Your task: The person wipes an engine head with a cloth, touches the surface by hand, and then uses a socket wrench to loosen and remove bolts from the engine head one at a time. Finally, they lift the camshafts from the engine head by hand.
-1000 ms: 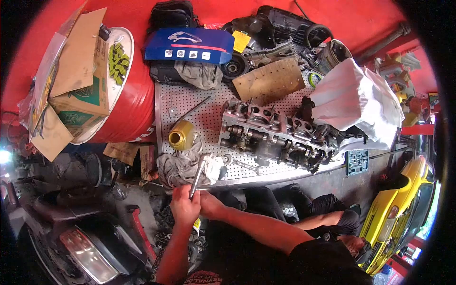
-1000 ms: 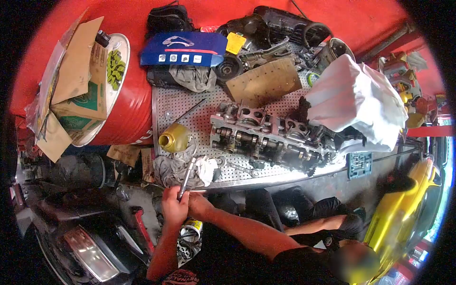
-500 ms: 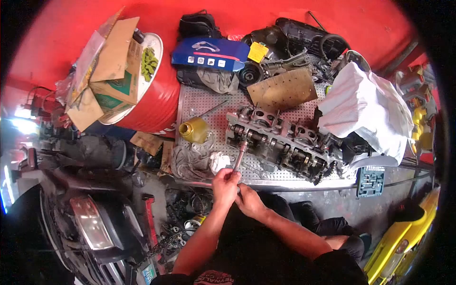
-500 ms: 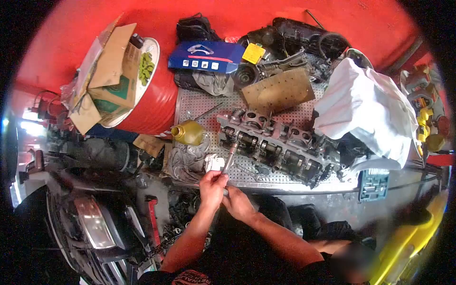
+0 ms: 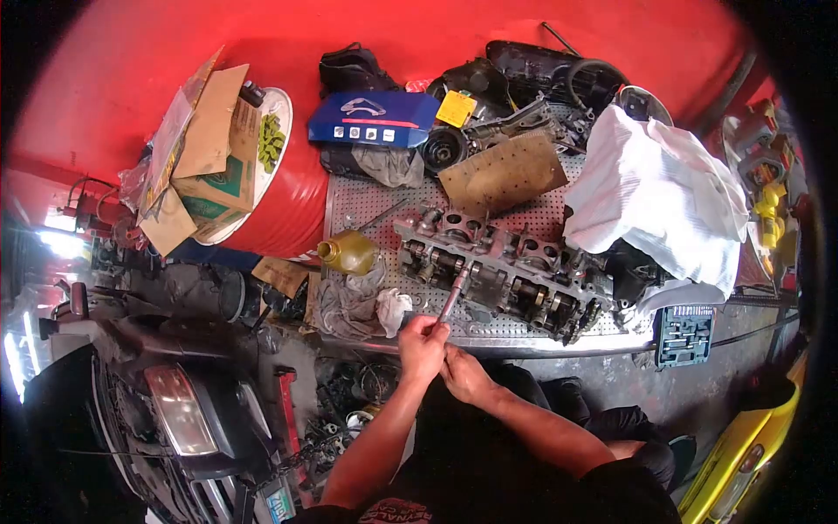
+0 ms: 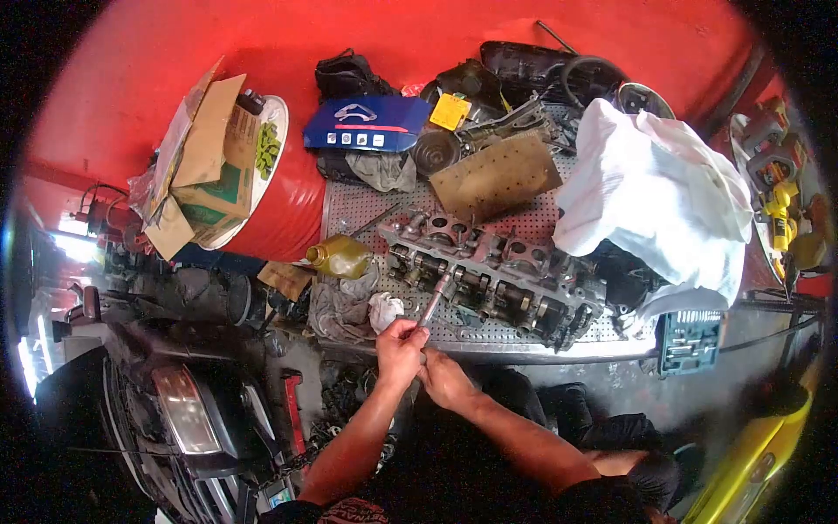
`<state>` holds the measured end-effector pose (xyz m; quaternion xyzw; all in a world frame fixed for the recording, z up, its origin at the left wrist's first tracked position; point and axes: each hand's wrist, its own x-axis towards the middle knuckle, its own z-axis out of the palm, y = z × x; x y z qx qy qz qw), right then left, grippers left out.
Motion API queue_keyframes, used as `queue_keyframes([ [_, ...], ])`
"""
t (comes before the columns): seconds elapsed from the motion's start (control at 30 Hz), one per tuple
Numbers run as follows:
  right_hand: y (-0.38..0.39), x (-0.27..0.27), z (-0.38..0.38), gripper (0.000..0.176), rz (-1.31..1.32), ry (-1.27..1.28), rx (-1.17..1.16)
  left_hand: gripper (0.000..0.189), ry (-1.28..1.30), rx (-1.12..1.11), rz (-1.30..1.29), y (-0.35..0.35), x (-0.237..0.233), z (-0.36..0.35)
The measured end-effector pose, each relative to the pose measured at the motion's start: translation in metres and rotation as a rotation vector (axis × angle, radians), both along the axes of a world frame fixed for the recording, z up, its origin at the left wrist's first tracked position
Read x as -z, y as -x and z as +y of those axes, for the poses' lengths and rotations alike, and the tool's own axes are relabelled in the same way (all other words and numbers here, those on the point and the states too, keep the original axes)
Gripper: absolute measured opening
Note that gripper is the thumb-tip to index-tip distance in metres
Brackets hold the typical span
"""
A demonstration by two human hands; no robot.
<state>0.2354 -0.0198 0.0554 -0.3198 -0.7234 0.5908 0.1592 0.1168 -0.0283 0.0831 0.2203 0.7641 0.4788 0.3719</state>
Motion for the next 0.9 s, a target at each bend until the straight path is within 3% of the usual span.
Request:
queue_keyframes([
  [0.13, -0.007, -0.015, 0.014, 0.027, -0.069, 0.017, -0.023, 0.011, -0.019, 0.015, -0.033, 0.003, 0.003, 0.003],
  [0.17, -0.010, -0.012, 0.012, 0.027, -0.093, 0.009, -0.036, 0.012, 0.051, 0.069, 0.117, 0.000, -0.006, 0.005],
  [0.23, -0.001, 0.003, 0.003, 0.028, 0.097, 0.045, -0.054, 0.013, 0.191, 0.178, 0.417, -0.005, -0.033, 0.015],
  [0.37, 0.037, 0.024, -0.003, 0.032, 0.312, 0.202, -0.189, 0.016, 0.018, 0.366, 1.092, -0.001, -0.051, 0.028],
  [0.4, 0.041, 0.025, -0.004, 0.033, 0.352, 0.249, -0.226, 0.015, 0.016, 0.380, 1.112, 0.004, -0.052, 0.028],
  [0.53, 0.013, 0.006, 0.006, 0.034, 0.185, 0.118, -0.104, 0.021, 0.242, 0.209, 0.403, 0.013, -0.050, 0.030],
  [0.63, -0.017, -0.024, 0.015, 0.038, -0.019, 0.188, -0.099, 0.024, 0.207, 0.170, 0.256, 0.013, -0.025, 0.021],
  [0.73, -0.027, -0.044, 0.027, 0.037, -0.135, 0.149, -0.119, 0.016, 0.036, -0.013, -0.103, 0.007, -0.016, 0.022],
  [0.9, -0.023, -0.042, 0.025, 0.033, -0.043, 0.107, -0.055, 0.018, -0.235, -0.305, -0.651, 0.004, -0.049, 0.015],
])
